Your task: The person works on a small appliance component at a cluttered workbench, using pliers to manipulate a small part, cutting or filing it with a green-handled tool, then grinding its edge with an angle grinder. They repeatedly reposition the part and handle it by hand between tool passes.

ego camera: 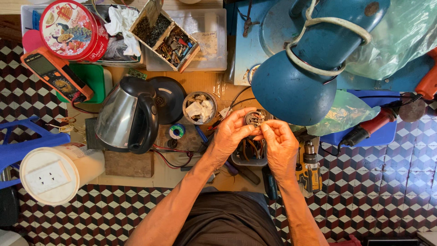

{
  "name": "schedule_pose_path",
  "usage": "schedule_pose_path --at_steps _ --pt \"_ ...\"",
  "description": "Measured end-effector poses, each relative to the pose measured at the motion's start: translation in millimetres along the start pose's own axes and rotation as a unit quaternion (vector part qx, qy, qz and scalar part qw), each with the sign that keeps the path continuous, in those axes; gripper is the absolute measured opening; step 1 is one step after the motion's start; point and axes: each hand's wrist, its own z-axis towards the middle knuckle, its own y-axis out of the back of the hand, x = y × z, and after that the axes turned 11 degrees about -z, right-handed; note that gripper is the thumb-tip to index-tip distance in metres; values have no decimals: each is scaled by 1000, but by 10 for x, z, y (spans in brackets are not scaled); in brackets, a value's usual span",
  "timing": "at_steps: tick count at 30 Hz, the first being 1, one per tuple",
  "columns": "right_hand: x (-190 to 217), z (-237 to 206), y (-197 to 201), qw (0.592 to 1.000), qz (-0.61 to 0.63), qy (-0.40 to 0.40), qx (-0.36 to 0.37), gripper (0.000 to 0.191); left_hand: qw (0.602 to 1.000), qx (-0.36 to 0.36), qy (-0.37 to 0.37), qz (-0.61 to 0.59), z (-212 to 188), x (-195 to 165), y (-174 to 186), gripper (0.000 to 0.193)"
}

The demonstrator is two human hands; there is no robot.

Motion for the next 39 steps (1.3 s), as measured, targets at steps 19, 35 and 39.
schedule_pose_path --at_steps 19,35,39 --pt "83 -22 -5 999 -25 21 13 12 999 -5 17 -41 9 10 39 46" --pt "27 -14 -50 998 -48 42 -12 11 995 -19 51 -88 -39 -137 17 43" --pt "53 -19 -31 998 -55 41 -7 12 995 -22 50 -89 -56 -194 -36 43"
